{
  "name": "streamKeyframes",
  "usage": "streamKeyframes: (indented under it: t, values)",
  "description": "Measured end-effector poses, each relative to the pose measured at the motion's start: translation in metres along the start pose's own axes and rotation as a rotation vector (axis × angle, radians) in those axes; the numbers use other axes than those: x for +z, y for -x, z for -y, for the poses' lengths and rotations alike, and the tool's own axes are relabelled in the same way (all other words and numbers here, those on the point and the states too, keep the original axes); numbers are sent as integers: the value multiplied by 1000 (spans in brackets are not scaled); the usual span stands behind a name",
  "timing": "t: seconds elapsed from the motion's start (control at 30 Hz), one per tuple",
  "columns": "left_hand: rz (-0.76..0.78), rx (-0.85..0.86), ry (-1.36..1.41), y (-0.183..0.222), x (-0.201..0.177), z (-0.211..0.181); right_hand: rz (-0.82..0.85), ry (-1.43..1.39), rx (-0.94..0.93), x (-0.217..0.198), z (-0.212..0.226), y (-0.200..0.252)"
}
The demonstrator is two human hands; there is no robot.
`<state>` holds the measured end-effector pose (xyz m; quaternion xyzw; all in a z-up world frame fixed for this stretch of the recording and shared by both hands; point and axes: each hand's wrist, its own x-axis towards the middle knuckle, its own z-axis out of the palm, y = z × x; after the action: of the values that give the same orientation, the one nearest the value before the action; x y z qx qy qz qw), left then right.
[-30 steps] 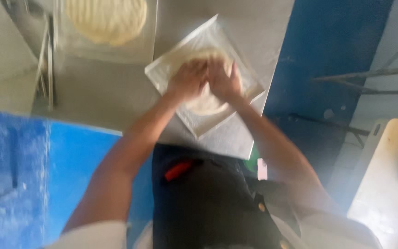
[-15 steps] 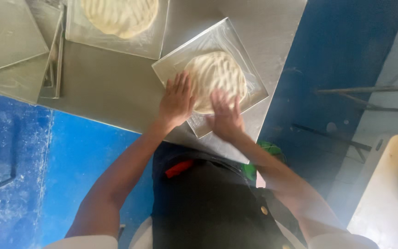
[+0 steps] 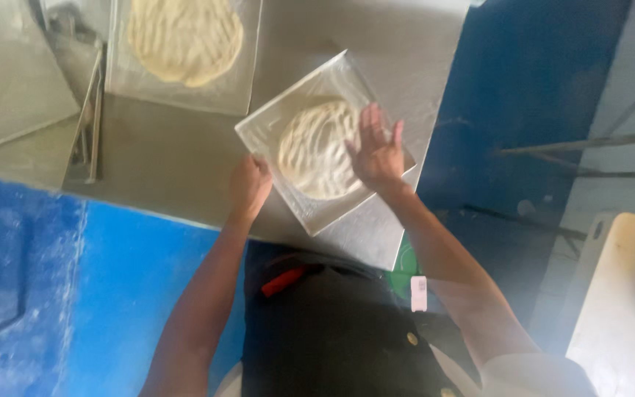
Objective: The person flattens pieces of dough on individual square metal trays by hand, pressing and spreading the dough into circular shapes across multiple trays on a stainless steel counter.
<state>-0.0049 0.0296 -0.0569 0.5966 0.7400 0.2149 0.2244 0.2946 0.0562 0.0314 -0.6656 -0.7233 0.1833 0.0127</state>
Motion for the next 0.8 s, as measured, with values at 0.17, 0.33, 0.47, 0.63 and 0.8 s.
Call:
streamKeyframes:
  t: [0.17,0.33,0.47,0.63,0.8]
  values:
    - [-26,41,-34,-1,-18,-20,178,-146,105,-8,-10,-53]
    - [-60,-40,308,7,-57,-75,-163,-909,263,-61,-62,-103]
    - [-129,-121,449,-29,-80,-100,-278,-1158,394,-85,-98,-147]
    - [-406,128,465,-118,-122,-36,-550,-1303,676,-74,-177,-220]
    - [-496,50,226,-200,-146,87,-786,-963,778,-87,-265,-269]
